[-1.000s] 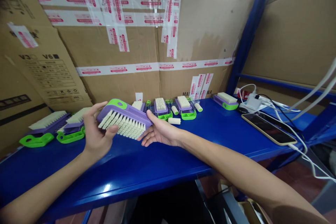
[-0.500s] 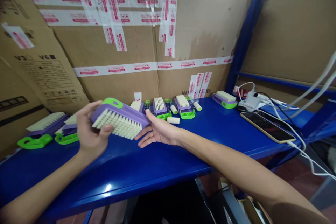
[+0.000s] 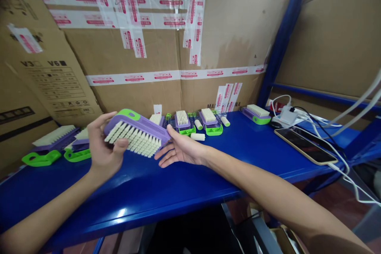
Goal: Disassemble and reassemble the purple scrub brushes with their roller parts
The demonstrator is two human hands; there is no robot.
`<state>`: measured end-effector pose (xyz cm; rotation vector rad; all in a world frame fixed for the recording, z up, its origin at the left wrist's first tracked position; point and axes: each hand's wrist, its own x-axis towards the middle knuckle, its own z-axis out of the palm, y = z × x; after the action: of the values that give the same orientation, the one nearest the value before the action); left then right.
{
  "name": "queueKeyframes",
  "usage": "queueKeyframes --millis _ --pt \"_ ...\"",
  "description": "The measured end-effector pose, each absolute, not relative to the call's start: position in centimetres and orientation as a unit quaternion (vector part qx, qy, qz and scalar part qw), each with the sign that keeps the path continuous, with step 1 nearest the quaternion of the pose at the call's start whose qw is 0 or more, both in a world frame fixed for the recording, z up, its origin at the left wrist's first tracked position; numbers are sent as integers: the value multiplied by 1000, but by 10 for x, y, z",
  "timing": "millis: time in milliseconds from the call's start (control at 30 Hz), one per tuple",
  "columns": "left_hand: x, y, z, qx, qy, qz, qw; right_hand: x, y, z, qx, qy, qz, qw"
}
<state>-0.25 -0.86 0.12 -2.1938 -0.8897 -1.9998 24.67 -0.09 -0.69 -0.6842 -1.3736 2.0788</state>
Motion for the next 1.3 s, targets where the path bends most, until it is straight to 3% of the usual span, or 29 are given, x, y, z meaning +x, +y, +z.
queueKeyframes --millis 233,367,467,600,667,1000,1300 --pt "0 -11 3 -705 -279 -651 22 246 -1 -7 -256 -513 774 270" --pt "4 -13 9 -696 -300 -652 -34 245 -2 -5 -263 -519 766 273" --pt "7 -11 13 -651 -345 -668 -105 245 -3 -2 -277 -520 744 315" --pt "7 -2 13 -547 -383 -680 -302 243 -4 2 -280 -542 699 374" --pt "7 1 12 -516 -376 -687 -347 242 -5 3 -281 -555 679 390" --pt "6 4 8 -527 -379 -701 -295 242 -5 -3 -277 -621 584 443" --pt "8 2 10 -530 -341 -705 -324 240 -4 -9 -267 -643 544 469"
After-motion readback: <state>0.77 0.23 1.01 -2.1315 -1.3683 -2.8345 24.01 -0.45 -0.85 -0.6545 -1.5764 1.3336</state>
